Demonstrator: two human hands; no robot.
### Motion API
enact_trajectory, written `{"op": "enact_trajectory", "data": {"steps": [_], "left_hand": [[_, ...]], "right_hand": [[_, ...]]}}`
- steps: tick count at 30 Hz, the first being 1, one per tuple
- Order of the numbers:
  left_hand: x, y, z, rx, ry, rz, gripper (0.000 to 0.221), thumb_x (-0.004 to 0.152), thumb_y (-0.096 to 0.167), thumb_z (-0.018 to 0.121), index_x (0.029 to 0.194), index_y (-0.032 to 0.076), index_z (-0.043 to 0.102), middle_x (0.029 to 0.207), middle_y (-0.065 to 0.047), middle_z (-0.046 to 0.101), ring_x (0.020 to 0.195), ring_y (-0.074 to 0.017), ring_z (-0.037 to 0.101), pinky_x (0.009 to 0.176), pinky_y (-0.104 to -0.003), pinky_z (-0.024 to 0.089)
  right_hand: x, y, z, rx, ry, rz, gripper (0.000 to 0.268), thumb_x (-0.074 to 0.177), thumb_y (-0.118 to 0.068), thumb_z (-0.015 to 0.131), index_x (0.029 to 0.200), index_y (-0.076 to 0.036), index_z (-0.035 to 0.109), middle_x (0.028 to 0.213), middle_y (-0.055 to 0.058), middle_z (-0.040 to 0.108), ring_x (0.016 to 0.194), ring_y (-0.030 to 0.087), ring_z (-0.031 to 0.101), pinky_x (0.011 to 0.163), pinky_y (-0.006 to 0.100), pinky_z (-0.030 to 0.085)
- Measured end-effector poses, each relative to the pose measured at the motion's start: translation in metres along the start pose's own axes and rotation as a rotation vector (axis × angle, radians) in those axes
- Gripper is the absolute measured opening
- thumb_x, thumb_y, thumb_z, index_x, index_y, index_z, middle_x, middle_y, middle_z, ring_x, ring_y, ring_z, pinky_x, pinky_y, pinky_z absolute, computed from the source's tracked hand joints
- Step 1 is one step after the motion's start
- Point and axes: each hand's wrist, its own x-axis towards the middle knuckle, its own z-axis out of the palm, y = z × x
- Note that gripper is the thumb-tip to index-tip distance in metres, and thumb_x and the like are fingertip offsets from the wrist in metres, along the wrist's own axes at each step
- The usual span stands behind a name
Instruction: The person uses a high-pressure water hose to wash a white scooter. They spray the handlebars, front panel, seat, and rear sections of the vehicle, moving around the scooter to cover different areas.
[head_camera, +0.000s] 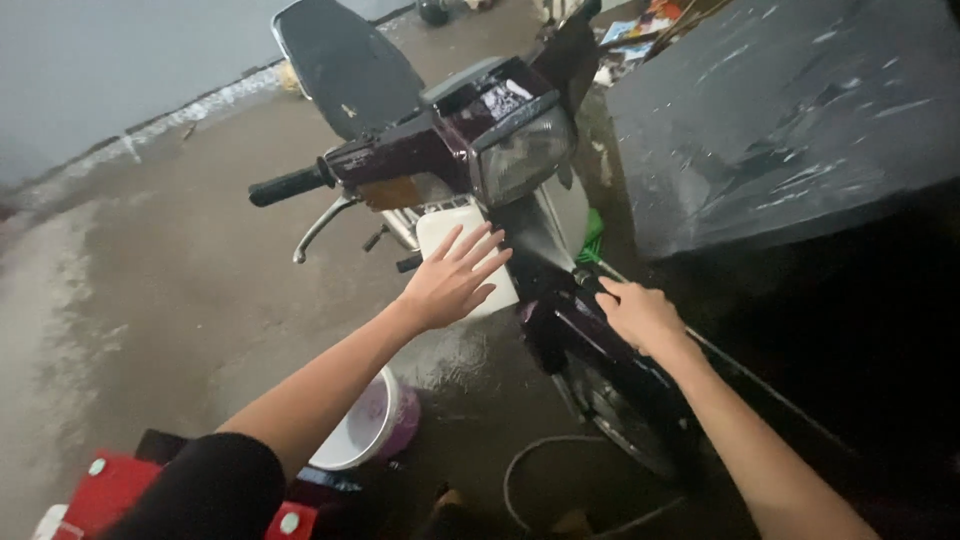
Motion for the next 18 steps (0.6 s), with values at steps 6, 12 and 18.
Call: {"op": "enact_trajectory", "data": {"steps": [6,12,18], "left_hand": [[-0.010,0.014,0.005,-0.084,-0.156,-0.026,0.047,0.091,0.039,0.041,0.135,0.023,0.033,0.138,-0.003,0.035,0.135,-0.0216,0.022,0.109,-0.046,0.016],[-0.009,0.026,-0.008,-0.104,-0.290,-0.077,0.047,0.092,0.038,0.038,0.136,0.023,0.031,0.141,-0.004,0.030,0.136,-0.0207,0.018,0.110,-0.046,0.013],[-0.008,0.033,-0.017,-0.179,-0.340,-0.112,0.045,0.093,0.035,0.035,0.136,0.021,0.033,0.142,-0.004,0.030,0.135,-0.0213,0.019,0.110,-0.046,0.014]], "right_hand": [[0.012,0.018,0.003,0.024,0.041,-0.064,0.043,0.089,-0.044,0.038,0.131,-0.036,0.044,0.121,0.019,0.055,0.099,0.038,0.060,0.078,0.043,0.053],[-0.025,0.025,0.011,0.039,-0.036,0.029,0.040,0.089,-0.039,0.041,0.129,-0.035,0.049,0.118,0.018,0.058,0.099,0.035,0.061,0.077,0.040,0.053],[-0.024,0.021,0.012,0.164,0.037,-0.102,0.041,0.088,-0.037,0.042,0.128,-0.026,0.050,0.120,0.018,0.057,0.109,0.039,0.054,0.090,0.048,0.046]]}}
